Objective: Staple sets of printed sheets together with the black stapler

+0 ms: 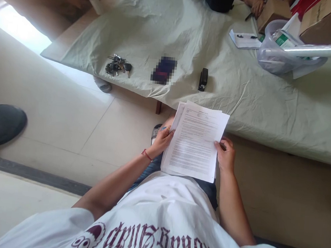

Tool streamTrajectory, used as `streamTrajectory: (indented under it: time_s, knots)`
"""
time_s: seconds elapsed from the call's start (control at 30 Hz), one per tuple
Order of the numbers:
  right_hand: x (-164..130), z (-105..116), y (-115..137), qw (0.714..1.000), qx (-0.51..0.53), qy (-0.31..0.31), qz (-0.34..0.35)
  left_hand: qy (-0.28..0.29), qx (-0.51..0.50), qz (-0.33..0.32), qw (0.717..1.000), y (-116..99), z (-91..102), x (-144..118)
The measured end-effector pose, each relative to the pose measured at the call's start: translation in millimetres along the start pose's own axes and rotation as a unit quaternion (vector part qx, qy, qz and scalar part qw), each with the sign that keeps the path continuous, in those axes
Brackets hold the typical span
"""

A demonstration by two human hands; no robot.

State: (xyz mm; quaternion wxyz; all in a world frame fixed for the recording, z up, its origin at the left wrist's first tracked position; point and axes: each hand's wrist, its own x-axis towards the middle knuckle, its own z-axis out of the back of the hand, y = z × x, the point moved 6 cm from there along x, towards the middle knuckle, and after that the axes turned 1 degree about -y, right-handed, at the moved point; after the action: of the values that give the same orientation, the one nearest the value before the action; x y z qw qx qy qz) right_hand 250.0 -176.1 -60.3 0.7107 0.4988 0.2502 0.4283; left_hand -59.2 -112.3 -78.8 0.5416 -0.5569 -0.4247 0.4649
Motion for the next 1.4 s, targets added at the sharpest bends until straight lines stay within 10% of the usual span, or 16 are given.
streamTrajectory:
  time_s: [0.3, 0.47, 0.67, 1.07, 1.27, 1.4]
  knots:
    - [5.3, -0.1, -10.5, 0.968, 0.217, 0.006, -0.129, 0.102, -0.147, 0.047, 0.983, 0.3, -28.4, 3.9]
    - [-0.8, 6.7, 4.3, 0.969, 0.214, 0.029, -0.123, 0.027, -0.133, 0.087, 0.987, -14.5, -27.4, 0.9]
    - [-12.0, 18.8, 21.6, 0.958, 0.247, 0.084, -0.121, 0.187, -0.206, 0.058, 0.959, -54.6, -37.1, -18.2]
    - [-25.4, 10.8, 31.0, 0.943, 0.187, 0.21, -0.178, 0.236, -0.1, 0.121, 0.959, -46.9, -36.1, -22.0]
    - [5.9, 28.2, 101.3, 0.968, 0.203, 0.143, 0.035, 0.214, -0.043, -0.026, 0.975, -94.8, -35.0, -0.4]
    - [12.4, 31.5, 99.9, 0.975, 0.14, 0.164, 0.046, 0.213, -0.021, -0.046, 0.976, -95.3, -34.9, 11.1]
